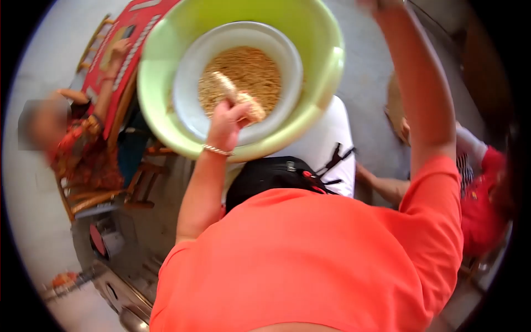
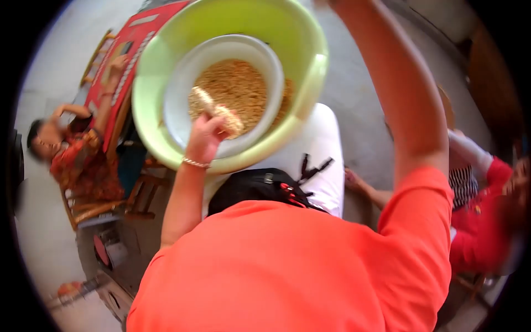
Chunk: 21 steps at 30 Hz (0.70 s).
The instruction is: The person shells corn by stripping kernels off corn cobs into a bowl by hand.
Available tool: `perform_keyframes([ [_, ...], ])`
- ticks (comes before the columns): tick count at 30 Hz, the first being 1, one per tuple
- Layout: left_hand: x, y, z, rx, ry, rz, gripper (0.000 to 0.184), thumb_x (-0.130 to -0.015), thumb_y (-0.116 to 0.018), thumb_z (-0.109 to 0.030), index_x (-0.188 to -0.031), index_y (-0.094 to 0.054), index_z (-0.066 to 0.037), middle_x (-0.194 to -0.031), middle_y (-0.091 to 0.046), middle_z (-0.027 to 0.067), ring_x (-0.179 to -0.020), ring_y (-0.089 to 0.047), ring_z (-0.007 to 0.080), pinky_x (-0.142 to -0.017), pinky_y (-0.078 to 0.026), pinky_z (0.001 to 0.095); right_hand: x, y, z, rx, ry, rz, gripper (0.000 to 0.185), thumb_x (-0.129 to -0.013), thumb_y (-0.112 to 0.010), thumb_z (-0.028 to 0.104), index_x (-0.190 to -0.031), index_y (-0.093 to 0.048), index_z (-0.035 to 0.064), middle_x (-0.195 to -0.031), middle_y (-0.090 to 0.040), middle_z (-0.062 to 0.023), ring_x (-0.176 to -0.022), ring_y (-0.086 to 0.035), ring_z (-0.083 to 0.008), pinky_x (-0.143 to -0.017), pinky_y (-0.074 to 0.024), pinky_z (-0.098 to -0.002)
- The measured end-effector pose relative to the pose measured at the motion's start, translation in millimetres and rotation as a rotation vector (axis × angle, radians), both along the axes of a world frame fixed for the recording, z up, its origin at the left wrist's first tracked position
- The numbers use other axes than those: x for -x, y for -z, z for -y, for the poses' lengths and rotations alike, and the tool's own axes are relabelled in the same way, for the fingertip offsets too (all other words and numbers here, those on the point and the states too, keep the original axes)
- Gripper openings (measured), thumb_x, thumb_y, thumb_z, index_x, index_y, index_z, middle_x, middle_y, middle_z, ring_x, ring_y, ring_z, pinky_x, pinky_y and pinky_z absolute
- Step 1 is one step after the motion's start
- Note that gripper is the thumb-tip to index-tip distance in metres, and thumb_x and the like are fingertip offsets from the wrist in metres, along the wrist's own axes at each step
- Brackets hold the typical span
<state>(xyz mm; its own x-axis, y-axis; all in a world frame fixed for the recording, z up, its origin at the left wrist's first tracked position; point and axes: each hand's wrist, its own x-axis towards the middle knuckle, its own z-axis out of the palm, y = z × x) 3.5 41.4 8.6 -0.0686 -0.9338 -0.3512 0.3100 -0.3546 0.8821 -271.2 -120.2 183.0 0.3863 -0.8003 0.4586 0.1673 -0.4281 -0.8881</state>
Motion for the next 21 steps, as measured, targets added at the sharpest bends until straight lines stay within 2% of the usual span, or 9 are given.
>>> perform_keyframes([
  [4,-4,-4,-3,0.006,-0.026,0.084,0.028,-0.082,-0.056,-0.009,-0.109,-0.049,-0.001,-0.105,-0.057,0.0102,-0.091,-0.058,0.0186,-0.077,-0.051,0.0328,-73,103,-47,-0.125,-0.234,-0.484,0.045,-0.074,-0.069,0.016,-0.112,-0.056,-0.0025,-0.086,-0.064,-0.0109,-0.072,-0.06,-0.0134,-0.064,-0.0507,-0.026],
  [6,-4,-8,-6,0.045,-0.085,0.043,0.024,-0.085,-0.054,-0.01,-0.107,-0.051,-0.002,-0.102,-0.058,0.0073,-0.088,-0.058,0.016,-0.074,-0.051,0.0308,-98,143,-72,-0.038,-0.237,-0.645,0.063,-0.072,-0.071,0.012,-0.128,-0.043,0.0045,-0.092,-0.06,-0.0082,-0.078,-0.059,-0.0135,-0.068,-0.0507,-0.0259],
  [7,-2,-10,-8,0.062,-0.153,-0.005,0.021,-0.084,-0.059,-0.009,-0.102,-0.053,-0.001,-0.09,-0.059,0.0047,-0.079,-0.059,0.0132,-0.066,-0.052,0.0281,-107,156,-82,-0.002,-0.241,-0.622,0.069,-0.068,-0.074,0.02,-0.127,-0.042,0.0032,-0.091,-0.061,-0.0132,-0.079,-0.06,-0.0192,-0.07,-0.0501,-0.0295],
  [10,-4,-7,-8,0.087,-0.219,0.047,0.024,-0.084,-0.058,-0.007,-0.106,-0.051,-0.001,-0.097,-0.059,0.007,-0.086,-0.059,0.0151,-0.073,-0.052,0.0296,-133,159,-100,-0.095,-0.351,-0.729,0.079,-0.064,-0.076,0.031,-0.128,-0.039,0.0042,-0.091,-0.061,-0.0194,-0.08,-0.06,-0.0296,-0.073,-0.0488,-0.036],
  [11,-6,-4,-5,0.087,-0.24,-0.005,0.026,-0.082,-0.06,-0.005,-0.106,-0.051,0.0,-0.097,-0.059,0.0072,-0.086,-0.058,0.0144,-0.074,-0.051,0.0283,-144,181,-99,-0.029,-0.317,-0.594,0.073,-0.066,-0.076,0.024,-0.127,-0.039,0.0053,-0.09,-0.061,-0.0161,-0.078,-0.061,-0.0252,-0.068,-0.0495,-0.0342],
  [15,-13,-9,-10,0.195,-0.139,0.156,0.026,-0.082,-0.06,-0.006,-0.106,-0.053,0.003,-0.096,-0.059,0.0072,-0.085,-0.058,0.0136,-0.073,-0.049,0.026,-161,188,-90,-0.481,-0.469,-0.331,0.068,-0.069,-0.072,0.01,-0.126,-0.037,0.0038,-0.088,-0.061,-0.009,-0.075,-0.06,-0.0151,-0.061,-0.0496,-0.0284],
  [19,-16,8,-3,0.158,-0.226,0.204,0.021,-0.08,-0.061,-0.007,-0.099,-0.055,0.002,-0.087,-0.06,0.0057,-0.075,-0.058,0.0113,-0.064,-0.049,0.025,-155,191,-88,-0.159,-0.552,-0.339,0.072,-0.069,-0.072,0.014,-0.129,-0.034,0.002,-0.098,-0.059,-0.0165,-0.09,-0.059,-0.0234,-0.077,-0.0477,-0.0337],
  [20,-10,1,-4,0.151,-0.252,0.139,0.021,-0.081,-0.062,-0.009,-0.098,-0.055,0.0,-0.087,-0.06,0.0046,-0.075,-0.057,0.0101,-0.063,-0.049,0.0242,-141,173,-85,-0.06,-0.432,-0.68,0.082,-0.068,-0.074,0.024,-0.133,-0.03,0.0033,-0.105,-0.057,-0.0211,-0.098,-0.056,-0.0297,-0.084,-0.0445,-0.0365],
  [21,-9,-1,-4,0.12,-0.236,0.192,0.02,-0.081,-0.062,-0.01,-0.098,-0.055,-0.001,-0.087,-0.06,0.0042,-0.075,-0.057,0.0099,-0.063,-0.048,0.0236,-130,166,-71,0.25,-0.164,-0.607,0.083,-0.068,-0.076,0.025,-0.134,-0.03,0.0043,-0.112,-0.054,-0.0195,-0.103,-0.054,-0.03,-0.087,-0.0425,-0.0369],
])
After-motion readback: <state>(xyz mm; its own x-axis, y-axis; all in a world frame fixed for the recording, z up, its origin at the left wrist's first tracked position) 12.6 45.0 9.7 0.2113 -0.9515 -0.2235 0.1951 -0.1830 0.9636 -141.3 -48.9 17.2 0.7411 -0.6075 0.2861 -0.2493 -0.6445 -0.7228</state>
